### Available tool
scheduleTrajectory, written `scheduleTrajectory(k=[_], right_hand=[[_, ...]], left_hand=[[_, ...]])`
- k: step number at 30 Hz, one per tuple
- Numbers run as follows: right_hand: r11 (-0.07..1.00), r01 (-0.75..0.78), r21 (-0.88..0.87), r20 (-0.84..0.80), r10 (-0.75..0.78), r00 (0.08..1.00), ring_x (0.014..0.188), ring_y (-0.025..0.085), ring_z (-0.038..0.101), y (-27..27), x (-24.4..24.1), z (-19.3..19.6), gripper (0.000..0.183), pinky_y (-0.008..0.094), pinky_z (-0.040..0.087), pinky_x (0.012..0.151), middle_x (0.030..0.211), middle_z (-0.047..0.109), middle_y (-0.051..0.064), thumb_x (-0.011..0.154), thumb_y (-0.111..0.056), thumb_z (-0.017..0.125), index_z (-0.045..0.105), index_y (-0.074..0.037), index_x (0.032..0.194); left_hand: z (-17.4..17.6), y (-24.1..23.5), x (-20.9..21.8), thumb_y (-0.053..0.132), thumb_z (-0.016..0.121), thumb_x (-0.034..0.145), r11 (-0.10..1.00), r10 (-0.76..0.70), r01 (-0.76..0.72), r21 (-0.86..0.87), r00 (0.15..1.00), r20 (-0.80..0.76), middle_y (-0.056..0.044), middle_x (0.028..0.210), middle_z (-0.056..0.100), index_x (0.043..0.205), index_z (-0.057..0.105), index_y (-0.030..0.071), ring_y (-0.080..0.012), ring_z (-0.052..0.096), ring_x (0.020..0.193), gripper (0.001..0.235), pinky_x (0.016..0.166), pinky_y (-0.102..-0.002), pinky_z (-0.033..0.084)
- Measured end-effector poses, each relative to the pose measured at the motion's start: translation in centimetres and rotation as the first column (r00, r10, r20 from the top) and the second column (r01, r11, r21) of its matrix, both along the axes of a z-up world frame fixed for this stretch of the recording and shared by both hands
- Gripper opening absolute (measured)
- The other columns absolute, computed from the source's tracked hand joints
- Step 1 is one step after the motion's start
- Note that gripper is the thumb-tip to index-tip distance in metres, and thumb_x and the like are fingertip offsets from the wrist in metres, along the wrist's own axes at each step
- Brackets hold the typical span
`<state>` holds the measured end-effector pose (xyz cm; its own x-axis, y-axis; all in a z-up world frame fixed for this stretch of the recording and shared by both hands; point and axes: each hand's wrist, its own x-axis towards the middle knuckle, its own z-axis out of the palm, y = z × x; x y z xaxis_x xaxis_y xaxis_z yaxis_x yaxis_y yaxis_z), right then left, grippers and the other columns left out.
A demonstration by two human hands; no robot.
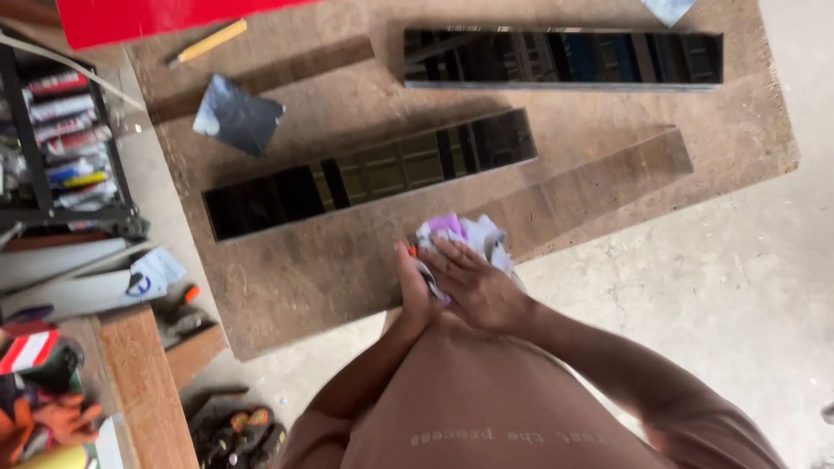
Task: The person is cleaning several long, dark glass strips using a white cloth on a wooden workbench in a workshop.
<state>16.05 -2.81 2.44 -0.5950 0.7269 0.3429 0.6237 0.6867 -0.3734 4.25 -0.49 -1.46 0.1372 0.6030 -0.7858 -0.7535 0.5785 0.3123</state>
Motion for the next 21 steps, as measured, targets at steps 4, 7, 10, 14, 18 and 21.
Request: scheduleTrajectory(k=[4,7,10,14,18,21], right_hand=[[0.998,0.051,-0.034,0.019,-0.051,0.999,0.149,0.038,0.04,0.8,-0.5,-0.3,0.058,0.046,0.029,0.123,0.157,0.05,0.013,0.097,-0.034,0.058,0.055,-0.003,0.146],[0.998,0.042,-0.04,-0.018,-0.043,0.999,0.15,0.041,0.038,-0.4,-0.2,-1.1,0.056,0.048,0.028,0.124,0.158,0.049,0.016,0.1,-0.04,0.054,0.058,-0.001,0.141],[0.999,0.005,-0.038,-0.063,-0.008,0.998,0.148,0.043,0.041,-0.2,0.4,-1.3,0.051,0.049,0.031,0.122,0.157,0.05,0.017,0.1,-0.035,0.054,0.062,0.003,0.134],[0.992,0.123,0.036,-0.063,-0.121,0.991,0.149,0.044,0.039,2.0,-1.1,-0.2,0.06,0.049,0.029,0.123,0.155,0.051,0.02,0.102,-0.04,0.055,0.057,0.005,0.141],[0.996,0.055,-0.063,-0.028,-0.057,0.998,0.151,0.04,0.036,-2.1,0.3,-1.3,0.051,0.048,0.027,0.124,0.158,0.049,0.016,0.1,-0.036,0.054,0.062,0.002,0.133],[0.996,0.059,-0.062,-0.019,-0.061,0.998,0.149,0.04,0.039,-2.4,0.8,-1.1,0.05,0.048,0.029,0.123,0.156,0.05,0.017,0.1,-0.034,0.053,0.062,0.003,0.133]], left_hand=[[2.2,0.3,0.1,0.074,0.048,0.095,0.994,0.021,-0.021,-0.105,1.0,0.0,-0.001,0.139,0.059,0.137,0.054,0.022,-0.0168,0.057,0.123,0.067,0.106,-0.035,0.047],[-1.8,-1.0,0.1,0.074,0.047,0.096,0.997,0.054,-0.054,-0.056,0.999,0.003,-0.002,0.137,0.063,0.138,0.058,0.024,-0.0162,0.062,0.118,0.066,0.096,-0.031,0.057],[-2.6,-0.4,0.5,0.084,0.046,0.09,0.995,0.033,-0.03,-0.097,0.999,0.03,0.001,0.138,0.062,0.137,0.06,0.029,-0.0185,0.06,0.12,0.073,0.101,-0.037,0.053],[3.8,1.4,0.3,0.083,0.035,0.092,0.998,-0.056,0.054,-0.024,0.991,-0.119,-0.001,0.143,0.051,0.147,0.046,0.023,-0.0174,0.049,0.124,0.082,0.104,-0.035,0.044],[-1.4,-0.9,-0.2,0.08,0.05,0.091,0.998,0.016,-0.016,-0.054,1.0,-0.012,-0.006,0.131,0.07,0.128,0.067,0.024,-0.0232,0.07,0.105,0.068,0.091,-0.038,0.061],[-2.7,-0.7,-1.8,0.078,0.048,0.093,0.995,-0.076,0.081,0.055,0.993,-0.091,-0.012,0.132,0.07,0.13,0.07,0.018,-0.028,0.071,0.111,0.074,0.093,-0.043,0.06]])
